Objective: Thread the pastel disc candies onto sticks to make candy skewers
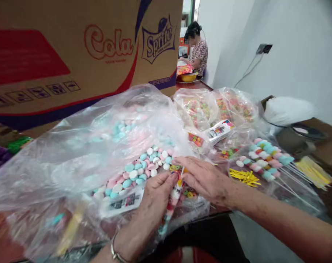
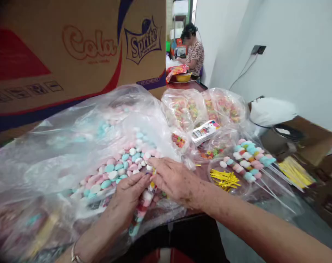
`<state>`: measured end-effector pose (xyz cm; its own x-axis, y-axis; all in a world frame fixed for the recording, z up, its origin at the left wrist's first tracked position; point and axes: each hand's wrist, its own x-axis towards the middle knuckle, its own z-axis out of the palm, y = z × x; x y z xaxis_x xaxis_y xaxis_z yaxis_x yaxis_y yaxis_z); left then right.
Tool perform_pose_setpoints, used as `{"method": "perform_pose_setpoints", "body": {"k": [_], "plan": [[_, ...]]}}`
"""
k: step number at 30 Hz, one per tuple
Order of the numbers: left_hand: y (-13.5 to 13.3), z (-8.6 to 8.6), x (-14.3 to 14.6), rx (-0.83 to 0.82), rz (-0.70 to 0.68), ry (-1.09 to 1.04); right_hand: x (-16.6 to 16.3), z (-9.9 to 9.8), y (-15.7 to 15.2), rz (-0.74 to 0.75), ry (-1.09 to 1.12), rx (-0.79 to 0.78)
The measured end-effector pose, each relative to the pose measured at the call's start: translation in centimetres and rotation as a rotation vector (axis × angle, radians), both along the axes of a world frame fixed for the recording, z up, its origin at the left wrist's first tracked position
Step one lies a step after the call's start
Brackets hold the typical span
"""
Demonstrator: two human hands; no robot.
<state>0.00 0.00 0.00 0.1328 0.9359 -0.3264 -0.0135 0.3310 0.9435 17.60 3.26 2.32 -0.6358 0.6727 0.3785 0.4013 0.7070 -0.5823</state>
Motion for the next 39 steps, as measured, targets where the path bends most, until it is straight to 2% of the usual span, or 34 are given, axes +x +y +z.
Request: {"method": "perform_pose_setpoints", "body": {"k": [2, 4, 9, 12, 14, 17, 20, 23, 26, 29, 32, 35, 39], "plan": [[-0.1, 0.1, -0.2, 0.040, 0.018, 0.052, 0.1, -0.1, 0.1, 0.042, -0.005, -0.053], [-0.1, 0.4, -0.3, 0.086, 0.045, 0.096, 0.0, -0.2, 0.0, 0.014, 0.048, -0.150], [0.3, 1.3, -0.2, 0.205, 0.126, 0.143, -1.4, -0.7, -1.4, -0.294, 0.353, -0.538], [0.3, 1.2, 0.0, 0.204, 0.127, 0.089, -2.3, -1.1, -2.2, -0.309, 0.363, -0.716], [0.0, 0.9, 0.2, 0.170, 0.125, 0.025, -2.7, -1.1, -2.5, -0.313, 0.348, -0.747], [-0.7, 0.8, 0.1, 0.109, 0.141, -0.185, -2.7, -1.1, -2.8, -0.337, 0.370, -0.746], [-1.5, 1.0, -0.2, 0.016, 0.054, -0.372, -2.6, -1.1, -3.3, -0.238, 0.499, -0.829], [-2.0, 1.2, -0.5, -0.032, -0.003, -0.381, -2.4, -1.3, -4.0, -0.090, 0.621, -0.925], [-2.2, 1.3, -0.8, -0.087, -0.029, -0.383, -1.9, -1.7, -4.5, -0.009, 0.706, -0.967], [-2.3, 1.1, -0.9, -0.208, -0.140, -0.399, -1.0, -2.1, -4.9, 0.026, 0.608, -0.896], [-2.5, 0.5, -0.9, -0.362, -0.278, -0.412, 0.0, -2.4, -5.2, 0.026, 0.377, -0.607], [-2.8, -0.1, -1.0, -0.466, -0.366, -0.465, 0.7, -2.5, -5.4, 0.027, 0.319, -0.369], [-3.0, -0.2, -1.6, -0.449, -0.508, -0.563, 1.0, -2.3, -5.8, 0.032, 0.279, -0.302]]}}
